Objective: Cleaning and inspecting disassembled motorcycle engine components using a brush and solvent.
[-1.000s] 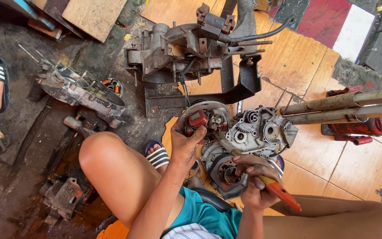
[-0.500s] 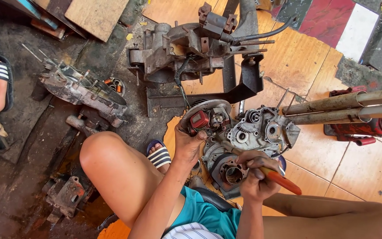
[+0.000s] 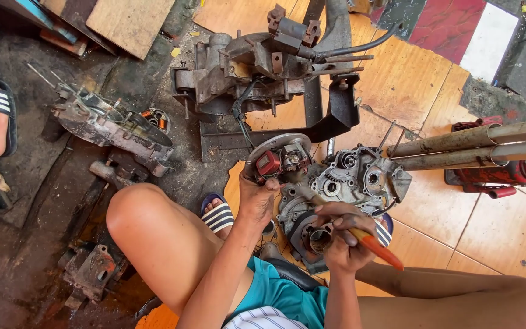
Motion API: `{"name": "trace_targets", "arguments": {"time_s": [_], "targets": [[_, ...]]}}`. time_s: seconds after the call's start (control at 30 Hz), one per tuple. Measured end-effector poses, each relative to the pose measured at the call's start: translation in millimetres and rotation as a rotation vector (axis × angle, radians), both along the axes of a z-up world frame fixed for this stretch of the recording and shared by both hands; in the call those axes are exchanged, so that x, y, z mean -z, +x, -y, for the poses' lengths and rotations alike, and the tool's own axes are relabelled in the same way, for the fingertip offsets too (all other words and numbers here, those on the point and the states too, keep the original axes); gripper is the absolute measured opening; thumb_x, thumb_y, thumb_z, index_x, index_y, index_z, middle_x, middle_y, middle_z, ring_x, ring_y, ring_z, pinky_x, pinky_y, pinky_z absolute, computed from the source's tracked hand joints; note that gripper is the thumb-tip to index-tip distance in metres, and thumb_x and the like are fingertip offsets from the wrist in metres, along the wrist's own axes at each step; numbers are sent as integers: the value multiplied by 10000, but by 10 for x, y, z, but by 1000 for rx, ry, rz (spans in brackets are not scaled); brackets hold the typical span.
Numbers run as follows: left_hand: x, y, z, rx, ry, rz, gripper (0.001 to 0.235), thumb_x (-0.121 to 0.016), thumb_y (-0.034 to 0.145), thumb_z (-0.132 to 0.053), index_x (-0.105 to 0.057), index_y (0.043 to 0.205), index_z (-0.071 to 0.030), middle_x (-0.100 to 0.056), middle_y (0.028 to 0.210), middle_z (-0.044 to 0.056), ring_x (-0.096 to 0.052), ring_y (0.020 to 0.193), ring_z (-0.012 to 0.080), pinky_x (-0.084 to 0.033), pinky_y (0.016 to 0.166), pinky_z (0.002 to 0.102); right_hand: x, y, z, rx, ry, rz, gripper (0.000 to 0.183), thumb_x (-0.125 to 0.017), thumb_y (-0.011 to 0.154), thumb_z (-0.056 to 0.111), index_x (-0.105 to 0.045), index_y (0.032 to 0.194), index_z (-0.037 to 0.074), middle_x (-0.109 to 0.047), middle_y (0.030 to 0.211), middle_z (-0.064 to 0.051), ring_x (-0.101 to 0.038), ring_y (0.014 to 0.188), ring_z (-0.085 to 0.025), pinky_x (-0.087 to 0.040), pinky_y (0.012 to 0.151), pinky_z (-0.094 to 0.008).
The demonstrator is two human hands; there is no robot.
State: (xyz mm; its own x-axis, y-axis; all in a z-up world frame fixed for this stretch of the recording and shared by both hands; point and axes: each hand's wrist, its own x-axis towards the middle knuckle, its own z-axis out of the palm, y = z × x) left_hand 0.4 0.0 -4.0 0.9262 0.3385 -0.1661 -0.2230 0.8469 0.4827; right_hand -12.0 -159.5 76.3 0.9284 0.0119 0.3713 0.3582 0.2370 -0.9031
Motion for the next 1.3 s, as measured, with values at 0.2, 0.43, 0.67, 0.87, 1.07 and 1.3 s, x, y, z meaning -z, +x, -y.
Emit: {"name": "trace_targets", "arguments": {"time_s": [0.2,0.43,0.67,0.87,1.07,1.3], "targets": [[-184,32,12,4,37,44,621,-856,785,11,-603,1349,-44,-690,1201,54,-649,1013,113,-523,935,226,82,67,46,208,-261,116,98,-492,1067,207,-504,1046,112,-690,914,-107,-610,749,-148,-509,663,-265],[-68,25,23,-17,-12,19,635,-794,800,115,-580,1382,-20,-674,1200,72,-575,824,42,-485,685,160,183,97,54,-4,-154,100,174,-466,1130,353,-512,1119,186,-715,1006,-85,-638,775,-108,-540,637,-233],[-22,78,96,-102,152,-116,567,-870,767,-41,-636,1284,-46,-730,1048,93,-683,838,158,-608,703,283,76,218,-35,68,-97,203,213,-561,1061,285,-597,996,86,-732,890,-180,-665,648,-172,-565,543,-253],[218,59,111,-179,265,-207,524,-866,790,-119,-650,1266,-72,-750,1029,152,-736,893,269,-661,649,374,138,187,-53,220,-123,270,396,-468,1068,364,-491,885,13,-693,765,-301,-634,487,-222,-560,471,-288],[-234,158,129,-207,307,-232,544,-841,803,-84,-636,1307,-66,-741,1058,117,-691,977,207,-640,757,377,110,262,-30,247,-139,298,347,-466,1076,342,-490,941,23,-707,863,-301,-656,545,-203,-588,572,-307],[96,122,185,-243,319,-247,660,-957,651,-113,-689,1250,-45,-760,1066,158,-668,1020,190,-603,845,405,101,232,-97,114,-174,232,308,-554,1037,336,-551,922,50,-749,895,-267,-684,583,-182,-579,548,-275]]}}
